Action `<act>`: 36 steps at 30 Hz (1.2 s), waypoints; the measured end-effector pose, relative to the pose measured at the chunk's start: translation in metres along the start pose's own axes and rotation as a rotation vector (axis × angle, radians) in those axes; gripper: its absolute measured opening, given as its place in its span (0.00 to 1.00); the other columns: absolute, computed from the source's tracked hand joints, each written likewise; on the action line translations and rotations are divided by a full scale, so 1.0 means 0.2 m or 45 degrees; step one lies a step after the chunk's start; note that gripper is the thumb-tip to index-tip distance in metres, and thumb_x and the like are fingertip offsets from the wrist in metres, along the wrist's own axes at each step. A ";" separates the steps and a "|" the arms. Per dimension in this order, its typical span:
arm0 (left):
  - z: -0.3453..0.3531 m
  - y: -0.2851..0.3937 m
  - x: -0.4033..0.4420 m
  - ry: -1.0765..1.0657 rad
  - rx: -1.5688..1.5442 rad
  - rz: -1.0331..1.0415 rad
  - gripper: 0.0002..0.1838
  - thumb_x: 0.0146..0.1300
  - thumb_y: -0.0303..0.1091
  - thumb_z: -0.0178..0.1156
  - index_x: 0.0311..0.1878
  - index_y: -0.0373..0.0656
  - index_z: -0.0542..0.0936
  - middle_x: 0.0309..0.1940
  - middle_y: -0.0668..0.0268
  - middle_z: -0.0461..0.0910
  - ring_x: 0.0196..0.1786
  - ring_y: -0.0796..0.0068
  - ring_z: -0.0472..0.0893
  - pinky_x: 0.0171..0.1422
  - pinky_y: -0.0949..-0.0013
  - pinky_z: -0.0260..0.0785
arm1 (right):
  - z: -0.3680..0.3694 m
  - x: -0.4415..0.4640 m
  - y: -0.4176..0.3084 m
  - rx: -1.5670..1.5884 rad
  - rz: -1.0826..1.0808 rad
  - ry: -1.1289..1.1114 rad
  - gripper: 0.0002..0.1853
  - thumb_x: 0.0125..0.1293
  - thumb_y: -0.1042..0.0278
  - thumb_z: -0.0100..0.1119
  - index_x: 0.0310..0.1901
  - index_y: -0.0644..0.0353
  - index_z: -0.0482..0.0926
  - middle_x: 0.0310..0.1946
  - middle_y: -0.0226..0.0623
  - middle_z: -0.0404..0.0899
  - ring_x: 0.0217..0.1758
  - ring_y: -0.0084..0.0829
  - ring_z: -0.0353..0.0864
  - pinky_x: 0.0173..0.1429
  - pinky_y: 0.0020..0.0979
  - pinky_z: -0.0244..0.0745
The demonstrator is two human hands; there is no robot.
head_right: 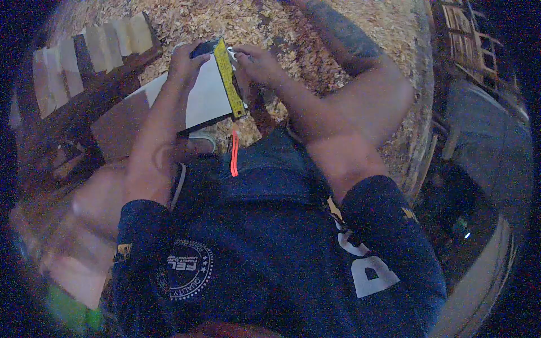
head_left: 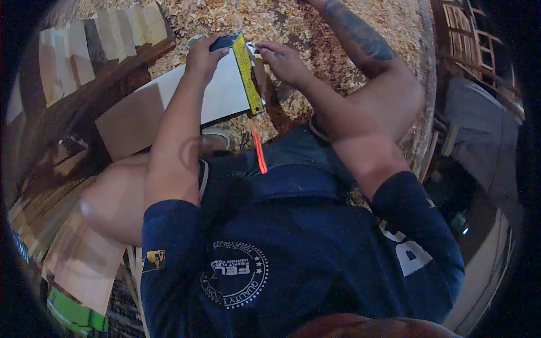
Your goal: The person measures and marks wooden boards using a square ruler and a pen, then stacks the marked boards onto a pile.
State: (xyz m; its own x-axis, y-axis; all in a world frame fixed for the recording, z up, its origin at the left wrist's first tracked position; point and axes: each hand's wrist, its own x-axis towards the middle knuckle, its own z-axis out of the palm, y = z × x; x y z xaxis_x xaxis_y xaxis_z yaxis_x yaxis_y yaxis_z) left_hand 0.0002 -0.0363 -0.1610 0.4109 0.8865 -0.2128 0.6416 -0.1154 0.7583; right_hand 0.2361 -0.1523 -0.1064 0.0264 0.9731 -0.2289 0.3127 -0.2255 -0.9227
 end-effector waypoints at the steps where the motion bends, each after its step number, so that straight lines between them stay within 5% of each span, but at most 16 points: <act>1: -0.01 0.03 0.00 -0.007 0.006 0.005 0.29 0.55 0.39 0.73 0.61 0.47 0.81 0.45 0.53 0.81 0.51 0.53 0.81 0.59 0.57 0.72 | 0.02 0.00 -0.01 -0.044 -0.044 0.007 0.17 0.75 0.63 0.55 0.60 0.61 0.79 0.52 0.38 0.83 0.52 0.30 0.82 0.61 0.32 0.75; 8: -0.03 0.09 -0.04 0.066 0.149 0.013 0.29 0.57 0.42 0.72 0.62 0.47 0.80 0.47 0.52 0.81 0.54 0.52 0.80 0.61 0.56 0.72 | 0.04 -0.03 -0.09 -0.279 -0.065 -0.025 0.20 0.72 0.60 0.54 0.60 0.58 0.79 0.50 0.52 0.83 0.54 0.48 0.84 0.61 0.42 0.76; 14: -0.07 0.17 -0.06 0.070 0.228 0.006 0.26 0.56 0.36 0.72 0.60 0.50 0.82 0.44 0.54 0.82 0.50 0.56 0.82 0.58 0.58 0.73 | -0.03 -0.28 -0.24 -0.572 0.066 -0.402 0.18 0.71 0.58 0.50 0.53 0.60 0.82 0.48 0.54 0.83 0.50 0.54 0.83 0.57 0.49 0.77; 18: -0.06 0.17 -0.06 0.055 0.111 -0.045 0.24 0.56 0.33 0.72 0.59 0.52 0.83 0.42 0.55 0.83 0.48 0.59 0.82 0.55 0.59 0.73 | -0.05 -0.44 -0.22 -0.600 -0.181 -0.637 0.15 0.70 0.61 0.52 0.49 0.63 0.80 0.45 0.56 0.82 0.48 0.57 0.81 0.53 0.50 0.76; 21: -0.06 0.19 -0.07 0.071 0.157 -0.070 0.25 0.56 0.34 0.72 0.59 0.52 0.83 0.42 0.55 0.83 0.48 0.58 0.82 0.57 0.59 0.73 | -0.05 -0.46 -0.24 -0.646 0.071 -0.969 0.16 0.70 0.60 0.51 0.47 0.63 0.81 0.42 0.55 0.82 0.47 0.58 0.81 0.52 0.51 0.76; 30: -0.12 0.27 -0.10 0.029 0.196 -0.070 0.24 0.58 0.42 0.70 0.60 0.57 0.81 0.46 0.57 0.82 0.53 0.55 0.81 0.59 0.56 0.73 | -0.05 -0.15 -0.10 -0.518 0.233 -0.748 0.19 0.70 0.55 0.53 0.43 0.64 0.83 0.34 0.49 0.86 0.35 0.40 0.86 0.46 0.43 0.78; 31: -0.12 0.24 -0.09 0.038 0.192 -0.064 0.24 0.58 0.42 0.70 0.60 0.57 0.81 0.46 0.58 0.82 0.53 0.55 0.81 0.59 0.56 0.73 | -0.06 -0.10 -0.16 -0.491 0.361 -0.680 0.18 0.68 0.56 0.53 0.48 0.62 0.83 0.37 0.54 0.86 0.38 0.49 0.87 0.47 0.46 0.80; 34: -0.08 0.19 -0.07 0.037 0.185 -0.071 0.24 0.58 0.43 0.71 0.60 0.59 0.81 0.47 0.58 0.82 0.52 0.55 0.82 0.58 0.56 0.73 | -0.06 0.07 -0.08 -0.204 0.391 -0.561 0.17 0.68 0.57 0.54 0.45 0.62 0.85 0.34 0.52 0.86 0.36 0.47 0.87 0.45 0.45 0.81; 36: -0.08 0.20 -0.06 0.018 0.195 -0.123 0.24 0.58 0.43 0.71 0.60 0.59 0.81 0.47 0.58 0.82 0.52 0.55 0.82 0.58 0.56 0.73 | -0.10 0.17 -0.19 -0.429 0.158 -0.516 0.18 0.67 0.57 0.56 0.38 0.65 0.86 0.32 0.48 0.86 0.34 0.38 0.86 0.42 0.40 0.80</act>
State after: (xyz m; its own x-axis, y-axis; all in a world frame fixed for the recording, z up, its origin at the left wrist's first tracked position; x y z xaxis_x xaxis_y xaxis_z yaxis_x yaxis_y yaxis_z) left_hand 0.0101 -0.0454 -0.1185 0.3338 0.9029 -0.2708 0.7695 -0.0950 0.6315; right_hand 0.2438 -0.1096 -0.0741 -0.2645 0.8289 -0.4928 0.6196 -0.2455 -0.7455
